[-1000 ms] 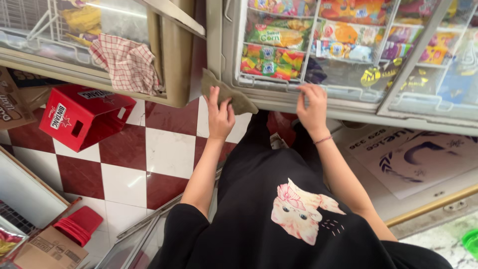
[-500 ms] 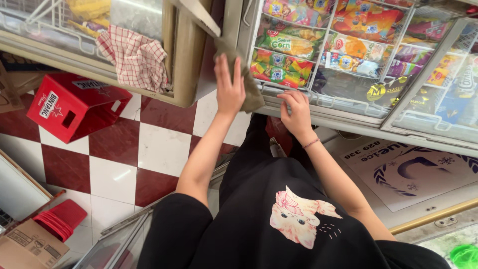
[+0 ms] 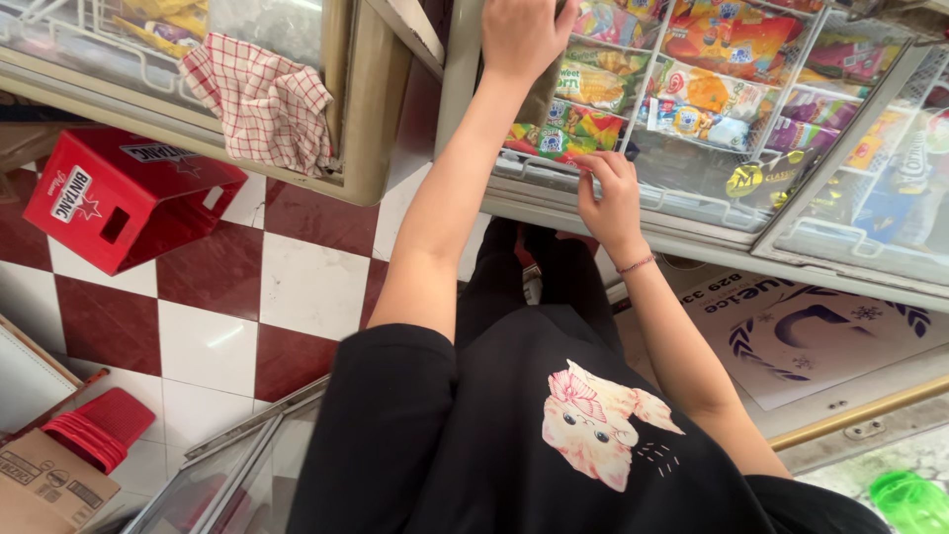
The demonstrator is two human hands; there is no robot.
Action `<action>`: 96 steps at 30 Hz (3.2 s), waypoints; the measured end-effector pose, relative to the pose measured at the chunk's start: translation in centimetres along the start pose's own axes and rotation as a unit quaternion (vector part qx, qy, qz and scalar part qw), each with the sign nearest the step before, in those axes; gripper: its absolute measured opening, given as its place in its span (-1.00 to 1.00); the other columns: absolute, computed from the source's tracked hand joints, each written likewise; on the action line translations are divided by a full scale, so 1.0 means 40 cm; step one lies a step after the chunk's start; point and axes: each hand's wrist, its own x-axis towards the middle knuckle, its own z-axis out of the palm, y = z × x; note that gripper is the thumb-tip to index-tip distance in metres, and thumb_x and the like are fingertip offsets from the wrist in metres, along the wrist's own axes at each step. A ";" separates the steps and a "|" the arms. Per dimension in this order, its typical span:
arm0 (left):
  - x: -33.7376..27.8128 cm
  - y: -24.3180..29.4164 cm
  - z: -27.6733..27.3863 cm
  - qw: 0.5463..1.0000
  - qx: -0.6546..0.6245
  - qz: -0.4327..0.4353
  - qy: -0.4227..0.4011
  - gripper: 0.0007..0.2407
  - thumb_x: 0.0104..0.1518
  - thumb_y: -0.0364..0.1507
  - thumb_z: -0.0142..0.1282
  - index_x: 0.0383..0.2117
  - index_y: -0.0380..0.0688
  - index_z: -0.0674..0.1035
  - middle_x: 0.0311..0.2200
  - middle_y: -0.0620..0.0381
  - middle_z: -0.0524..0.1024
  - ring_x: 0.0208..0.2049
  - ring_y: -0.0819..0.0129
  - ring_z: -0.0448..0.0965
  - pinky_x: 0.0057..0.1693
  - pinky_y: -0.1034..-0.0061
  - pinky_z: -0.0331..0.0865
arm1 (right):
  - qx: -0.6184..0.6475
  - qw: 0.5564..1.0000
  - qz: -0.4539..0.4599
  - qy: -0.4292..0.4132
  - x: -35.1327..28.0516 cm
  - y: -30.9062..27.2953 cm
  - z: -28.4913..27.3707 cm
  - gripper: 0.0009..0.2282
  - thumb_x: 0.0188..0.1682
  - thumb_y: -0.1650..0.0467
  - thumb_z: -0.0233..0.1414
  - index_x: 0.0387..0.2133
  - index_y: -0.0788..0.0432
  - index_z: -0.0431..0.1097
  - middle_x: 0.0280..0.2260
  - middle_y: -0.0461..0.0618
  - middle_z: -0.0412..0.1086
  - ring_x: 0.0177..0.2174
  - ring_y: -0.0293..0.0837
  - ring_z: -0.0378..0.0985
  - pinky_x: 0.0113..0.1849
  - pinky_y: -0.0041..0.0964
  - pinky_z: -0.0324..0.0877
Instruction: The person scans items from a box, moves the box aside, and then wipes the exterior glass of a freezer using a cloth and a spray bottle.
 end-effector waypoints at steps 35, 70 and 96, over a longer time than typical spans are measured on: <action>-0.517 0.331 0.195 0.826 -0.512 0.193 0.136 -0.65 0.25 -0.51 0.11 0.19 -0.09 0.48 0.21 -0.07 0.46 0.24 0.03 0.48 0.31 0.33 0.36 | 0.400 0.905 0.134 -0.053 -0.087 0.311 -0.203 -0.58 0.18 0.34 -0.19 0.28 0.24 0.18 0.13 -0.07 0.39 0.04 -0.27 0.48 0.04 -0.40 0.41; -0.493 -0.821 -0.131 0.905 -0.164 -0.296 0.256 -0.47 -0.13 -0.17 0.32 -0.01 -0.14 0.49 0.04 -0.10 0.42 0.19 -0.05 0.21 0.18 -0.22 0.05 | 0.238 0.937 0.030 -0.255 0.467 -0.491 0.457 -0.78 0.00 0.54 0.10 -0.08 0.33 0.47 -0.30 -0.06 0.55 -0.30 -0.33 0.55 -0.26 -0.34 0.49; -0.676 -0.514 -0.333 0.912 -0.279 0.138 0.268 -0.15 -0.10 -0.25 0.45 0.40 0.05 0.20 0.35 -0.26 0.06 0.33 -0.25 0.13 0.38 -0.05 0.10 | 0.467 0.825 0.118 -0.295 0.330 -0.465 0.379 -0.53 -0.02 0.57 0.13 0.20 0.34 0.26 0.02 -0.03 0.44 -0.03 -0.30 0.48 0.03 -0.32 0.44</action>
